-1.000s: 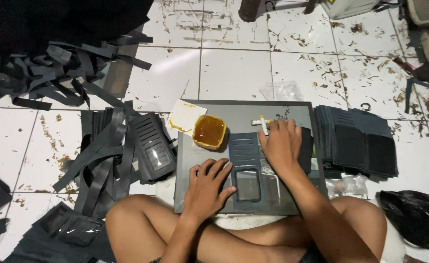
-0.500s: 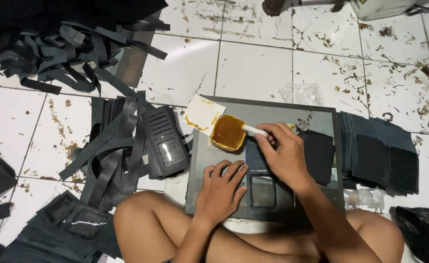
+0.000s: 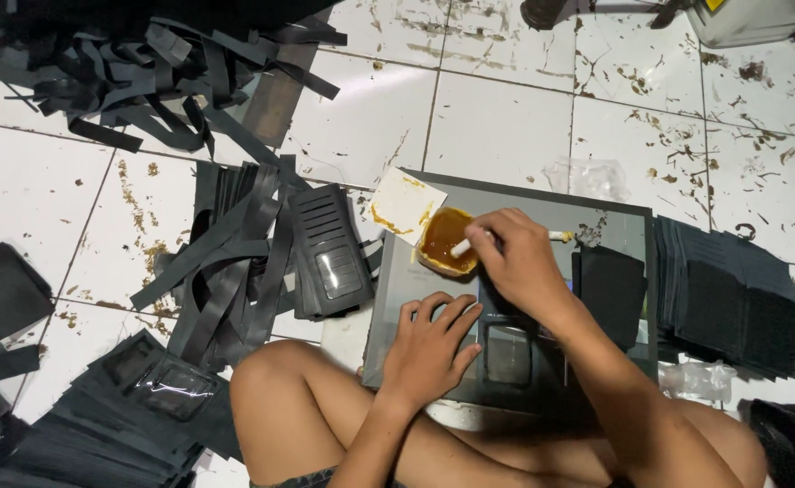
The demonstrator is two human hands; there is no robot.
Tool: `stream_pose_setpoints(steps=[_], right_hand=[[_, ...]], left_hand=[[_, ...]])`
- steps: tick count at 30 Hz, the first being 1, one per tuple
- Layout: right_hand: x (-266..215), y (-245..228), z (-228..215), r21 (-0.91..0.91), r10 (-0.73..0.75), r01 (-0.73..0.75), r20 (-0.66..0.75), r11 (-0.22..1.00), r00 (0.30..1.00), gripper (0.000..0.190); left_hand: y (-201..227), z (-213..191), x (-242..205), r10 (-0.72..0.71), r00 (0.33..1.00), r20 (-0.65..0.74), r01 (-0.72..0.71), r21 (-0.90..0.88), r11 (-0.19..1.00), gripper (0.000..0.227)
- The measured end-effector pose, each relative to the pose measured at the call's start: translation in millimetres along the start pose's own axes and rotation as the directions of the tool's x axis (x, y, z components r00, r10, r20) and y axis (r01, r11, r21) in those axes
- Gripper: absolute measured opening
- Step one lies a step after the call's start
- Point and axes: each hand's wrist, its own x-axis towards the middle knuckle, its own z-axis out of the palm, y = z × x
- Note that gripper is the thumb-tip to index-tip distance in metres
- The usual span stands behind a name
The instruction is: The person sits on the floor and assembles black fabric wallet components. They use a small stick to apply glue from a container into a rectangular frame, then place a black fabric piece over it and press it down, stacking finished pieces beside the board.
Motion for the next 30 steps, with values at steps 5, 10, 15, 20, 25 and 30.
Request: stream_pose_setpoints(steps=[5,10,15,20,25,30], right_hand=[[-18,2,-10,-0.025,-0.027,0.023,-0.185,0.999,0.982,0.010],[-41,15,-4,-0.072,-0.135,0.126,-0.152,0.989,0.979,0.004],[-69,17,-9,0.776,0.543,-0.432,0.138,0.460,0.828,0.015],[-127,50,-30,0.963,0.608,-0.226,0.092,0.147,0.788,0.022],[-170,60,4,0.780,0.679,-0.245,-0.289,0.576,0.675,0.026],[-168,40,18,0.018,0.393,-0.456,-0.538,0.890,0.746,0.012]], left_hand=[[-1,3,-2,-0.002,1.000,0.003,0.002,0.011,1.000,0.053],[-11,16,-5,0.036,0.999,0.022,-0.036,0.013,0.999,0.050],[-10,15,-5,0.021,0.999,0.040,-0.021,0.014,1.000,0.052],[-11,18,-6,0.016,0.999,0.044,-0.017,0.028,0.999,0.053],[-8,16,-4,0.011,0.998,0.054,-0.012,0.033,0.999,0.055],[-10,17,-4,0.006,0.997,0.079,-0.009,0.042,0.999,0.058]])
